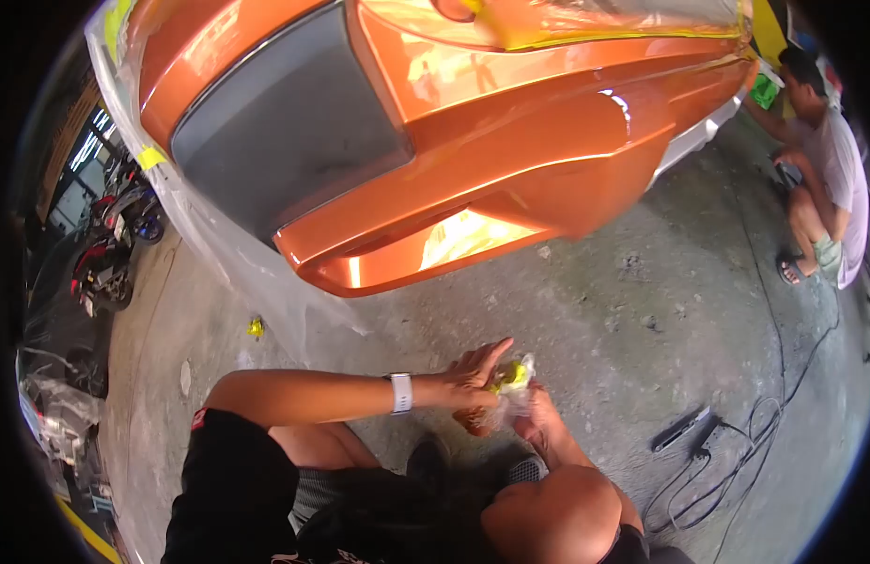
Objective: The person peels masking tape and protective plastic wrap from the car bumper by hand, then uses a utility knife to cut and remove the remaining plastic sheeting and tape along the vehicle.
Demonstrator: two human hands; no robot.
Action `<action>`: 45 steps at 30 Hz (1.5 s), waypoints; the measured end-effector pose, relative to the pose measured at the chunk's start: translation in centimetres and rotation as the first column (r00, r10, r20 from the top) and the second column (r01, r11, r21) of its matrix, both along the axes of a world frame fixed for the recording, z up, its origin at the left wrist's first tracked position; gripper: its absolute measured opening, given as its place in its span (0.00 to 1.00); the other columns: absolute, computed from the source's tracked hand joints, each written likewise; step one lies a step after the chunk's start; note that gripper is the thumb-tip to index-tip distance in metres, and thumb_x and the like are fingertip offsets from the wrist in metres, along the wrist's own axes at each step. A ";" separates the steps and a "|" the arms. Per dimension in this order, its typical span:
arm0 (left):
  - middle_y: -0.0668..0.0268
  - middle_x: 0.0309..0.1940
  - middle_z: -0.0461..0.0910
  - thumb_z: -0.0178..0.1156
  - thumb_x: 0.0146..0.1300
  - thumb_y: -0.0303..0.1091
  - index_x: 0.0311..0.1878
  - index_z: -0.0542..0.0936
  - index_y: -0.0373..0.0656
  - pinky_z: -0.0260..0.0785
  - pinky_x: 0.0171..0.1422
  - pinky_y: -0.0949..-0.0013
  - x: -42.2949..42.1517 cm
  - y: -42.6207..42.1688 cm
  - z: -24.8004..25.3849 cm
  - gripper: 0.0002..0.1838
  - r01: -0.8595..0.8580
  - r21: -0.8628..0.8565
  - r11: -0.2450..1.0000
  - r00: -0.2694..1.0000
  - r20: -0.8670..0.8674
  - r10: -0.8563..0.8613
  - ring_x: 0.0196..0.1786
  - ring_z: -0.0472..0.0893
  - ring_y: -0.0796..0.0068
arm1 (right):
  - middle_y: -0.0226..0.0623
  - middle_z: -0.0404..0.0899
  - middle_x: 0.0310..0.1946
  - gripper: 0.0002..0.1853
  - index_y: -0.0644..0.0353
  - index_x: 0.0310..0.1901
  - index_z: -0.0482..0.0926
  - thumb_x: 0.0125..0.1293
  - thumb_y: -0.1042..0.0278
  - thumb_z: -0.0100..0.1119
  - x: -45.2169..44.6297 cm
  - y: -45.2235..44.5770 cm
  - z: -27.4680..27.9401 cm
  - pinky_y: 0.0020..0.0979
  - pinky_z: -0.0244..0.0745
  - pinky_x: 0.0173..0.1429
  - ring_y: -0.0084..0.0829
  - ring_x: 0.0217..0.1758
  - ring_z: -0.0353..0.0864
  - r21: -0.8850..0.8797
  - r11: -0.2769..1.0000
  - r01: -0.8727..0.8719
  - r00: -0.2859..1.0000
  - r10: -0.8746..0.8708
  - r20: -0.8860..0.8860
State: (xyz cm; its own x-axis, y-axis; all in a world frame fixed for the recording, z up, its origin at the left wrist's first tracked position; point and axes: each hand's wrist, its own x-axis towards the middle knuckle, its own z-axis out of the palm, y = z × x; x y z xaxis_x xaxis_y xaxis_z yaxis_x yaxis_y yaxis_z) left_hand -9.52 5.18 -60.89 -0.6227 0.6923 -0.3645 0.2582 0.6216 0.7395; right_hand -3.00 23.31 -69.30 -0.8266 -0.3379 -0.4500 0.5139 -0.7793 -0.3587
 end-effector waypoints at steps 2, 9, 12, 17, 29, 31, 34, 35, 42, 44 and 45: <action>0.41 0.78 0.48 0.65 0.59 0.50 0.81 0.41 0.42 0.46 0.81 0.45 -0.6 -0.8 0.0 0.57 0.124 0.077 0.989 0.992 -0.041 -0.121 0.80 0.50 0.37 | 0.40 0.84 0.51 0.18 0.58 0.56 0.79 0.66 0.64 0.63 0.0 0.9 -1.9 0.42 0.79 0.58 0.38 0.52 0.84 -0.009 0.995 -0.098 0.987 0.096 -0.132; 0.40 0.74 0.58 0.58 0.67 0.53 0.76 0.55 0.33 0.52 0.81 0.50 -0.9 -2.4 4.0 0.44 0.327 0.063 0.943 0.894 -0.343 -0.287 0.76 0.60 0.40 | 0.43 0.79 0.58 0.30 0.56 0.67 0.69 0.63 0.73 0.63 -1.5 -1.3 2.4 0.58 0.77 0.60 0.42 0.58 0.81 -0.161 0.966 -0.204 0.956 0.161 -0.246; 0.39 0.70 0.63 0.57 0.67 0.43 0.72 0.60 0.33 0.57 0.77 0.50 -0.6 -1.1 5.3 0.36 0.262 0.156 0.952 0.945 -0.244 -0.220 0.73 0.64 0.38 | 0.39 0.76 0.59 0.30 0.53 0.65 0.69 0.59 0.73 0.60 -1.3 -0.6 2.7 0.57 0.76 0.61 0.42 0.61 0.77 -0.125 0.991 -0.037 0.998 0.030 -0.054; 0.40 0.61 0.74 0.54 0.60 0.24 0.69 0.63 0.36 0.69 0.68 0.50 -0.5 -1.3 4.6 0.31 0.234 -0.003 0.972 0.920 -0.322 -0.223 0.64 0.75 0.39 | 0.33 0.76 0.55 0.25 0.51 0.59 0.73 0.58 0.68 0.61 0.0 0.7 4.9 0.47 0.72 0.65 0.38 0.59 0.76 -0.248 0.967 -0.054 0.985 0.010 -0.175; 0.52 0.45 0.80 0.56 0.65 0.38 0.61 0.80 0.49 0.73 0.62 0.56 -1.6 -6.8 2.4 0.21 0.368 -0.091 0.925 0.915 -0.140 -0.378 0.54 0.81 0.51 | 0.55 0.57 0.73 0.37 0.37 0.70 0.70 0.59 0.40 0.68 6.7 26.5 -12.0 0.58 0.69 0.67 0.60 0.73 0.63 0.788 -0.434 -0.436 0.875 -0.409 0.259; 0.52 0.41 0.78 0.60 0.63 0.43 0.54 0.80 0.48 0.73 0.57 0.55 0.0 -5.9 4.7 0.19 0.337 -0.146 0.930 0.928 -0.116 -0.354 0.52 0.80 0.51 | 0.55 0.52 0.75 0.37 0.35 0.72 0.66 0.61 0.44 0.65 9.2 30.0 -15.1 0.59 0.57 0.75 0.62 0.76 0.56 0.706 -0.336 -0.623 0.735 -0.561 0.381; 0.54 0.37 0.76 0.65 0.59 0.49 0.43 0.80 0.45 0.72 0.51 0.55 0.8 -4.2 7.6 0.18 0.345 -0.236 0.909 0.922 -0.097 -0.375 0.48 0.80 0.52 | 0.57 0.61 0.69 0.33 0.45 0.69 0.67 0.62 0.53 0.64 10.0 29.2 -14.6 0.52 0.66 0.71 0.60 0.72 0.62 0.759 -0.362 -0.542 0.791 -0.525 0.315; 0.55 0.36 0.76 0.66 0.59 0.50 0.39 0.79 0.44 0.72 0.49 0.54 0.8 -3.7 7.8 0.19 0.397 -0.258 0.881 0.897 -0.094 -0.432 0.45 0.80 0.53 | 0.57 0.63 0.67 0.33 0.50 0.67 0.66 0.62 0.55 0.64 10.6 29.6 -15.4 0.50 0.69 0.69 0.59 0.70 0.64 0.745 -0.426 -0.513 0.818 -0.507 0.272; 0.59 0.37 0.80 0.63 0.62 0.39 0.35 0.77 0.41 0.75 0.44 0.58 -0.6 0.1 5.2 0.11 0.330 0.141 0.934 0.926 -0.241 -0.290 0.38 0.84 0.58 | 0.64 0.77 0.49 0.28 0.69 0.55 0.62 0.55 0.71 0.60 9.4 29.8 -13.6 0.48 0.77 0.59 0.58 0.55 0.82 0.958 -0.136 -0.252 0.703 -0.707 0.085; 0.60 0.41 0.83 0.60 0.60 0.24 0.44 0.77 0.41 0.78 0.46 0.65 -1.1 2.7 6.7 0.09 0.239 0.392 0.888 0.971 -0.100 -0.218 0.44 0.87 0.65 | 0.51 0.75 0.37 0.22 0.65 0.52 0.64 0.56 0.73 0.58 8.9 28.8 -10.6 0.44 0.74 0.42 0.45 0.39 0.79 0.976 -0.023 -0.215 0.725 -0.673 0.144; 0.60 0.41 0.83 0.60 0.60 0.24 0.44 0.77 0.41 0.78 0.46 0.65 -0.9 4.4 8.3 0.09 0.262 0.381 0.887 0.965 -0.079 -0.251 0.44 0.87 0.65 | 0.38 0.72 0.25 0.17 0.61 0.49 0.66 0.57 0.76 0.55 8.6 27.7 -8.7 0.40 0.72 0.26 0.32 0.24 0.75 0.982 0.079 -0.171 0.768 -0.614 0.183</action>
State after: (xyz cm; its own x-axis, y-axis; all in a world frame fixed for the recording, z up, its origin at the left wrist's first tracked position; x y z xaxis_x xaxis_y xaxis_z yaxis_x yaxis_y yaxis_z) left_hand -10.46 9.57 -52.63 -0.4103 0.9117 -0.0227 0.3928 0.1992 0.8978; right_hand 5.64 50.99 -77.97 -0.2992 0.8341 -0.4635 0.7495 -0.0952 -0.6551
